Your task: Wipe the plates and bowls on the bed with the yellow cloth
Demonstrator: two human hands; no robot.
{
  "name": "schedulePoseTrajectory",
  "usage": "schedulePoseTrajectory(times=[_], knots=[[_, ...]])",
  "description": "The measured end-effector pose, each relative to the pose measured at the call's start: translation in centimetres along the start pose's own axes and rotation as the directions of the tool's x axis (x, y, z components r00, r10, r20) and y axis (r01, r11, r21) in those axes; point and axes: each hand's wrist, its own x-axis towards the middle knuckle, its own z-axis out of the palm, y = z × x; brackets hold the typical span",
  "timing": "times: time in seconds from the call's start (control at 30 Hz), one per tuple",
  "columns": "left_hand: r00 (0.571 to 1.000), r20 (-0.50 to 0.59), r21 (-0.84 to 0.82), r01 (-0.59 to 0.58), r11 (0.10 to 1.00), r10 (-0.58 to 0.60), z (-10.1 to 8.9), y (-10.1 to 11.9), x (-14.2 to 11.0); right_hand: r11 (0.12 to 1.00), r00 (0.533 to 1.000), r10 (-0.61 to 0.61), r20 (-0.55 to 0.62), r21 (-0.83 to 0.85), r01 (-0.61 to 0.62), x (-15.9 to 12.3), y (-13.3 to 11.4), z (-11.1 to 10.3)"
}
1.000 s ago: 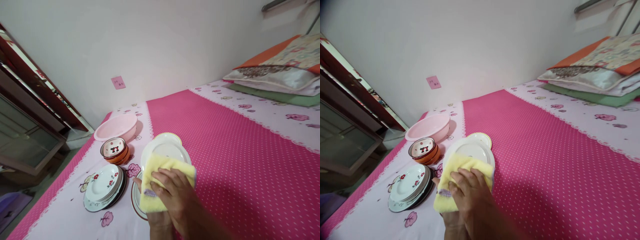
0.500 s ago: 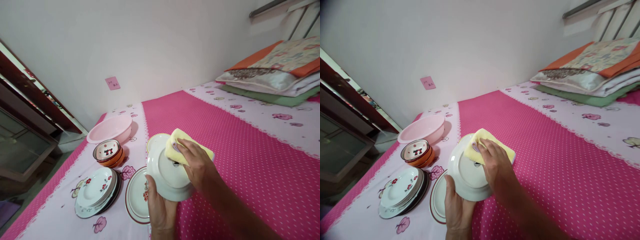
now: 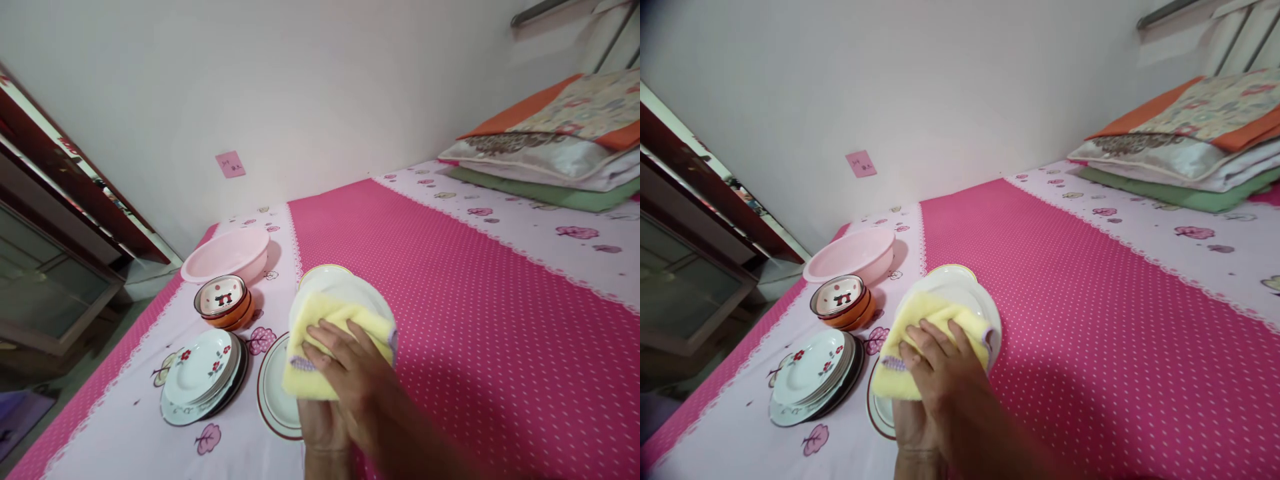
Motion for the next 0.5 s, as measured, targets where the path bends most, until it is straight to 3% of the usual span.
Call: schedulePoseTrajectory(times=[0.17,0.3,0.43,0.5], knots=[[0.992,0.113,-0.154,0.081,0.985,-0.064,2.1,-1.6,-0.3,0.997,0.999,-0.003,-0.05,-0.08,-0.001,0.8,4.1,-0.8],[0.98,0.186,-0.271,0.127,0.954,-0.077,1.3,-0.7,0.3,0.986,0.999,0.016,-0.032,-0.167,-0.021,0.9,7.2,-2.4],[0.941,0.338,-0.367,0.127,0.921,0.005,-0.8,1.1,1.2,0.988,0.992,0.075,0.105,-0.144,-0.059,0.0,5.5,-2.8],[0.904,0.426,-0.385,0.135,0.913,0.046,-1.7,1.8,1.6,0.996,0.982,0.031,0.188,-0.09,-0.014,-0.6,3.7,-2.1]])
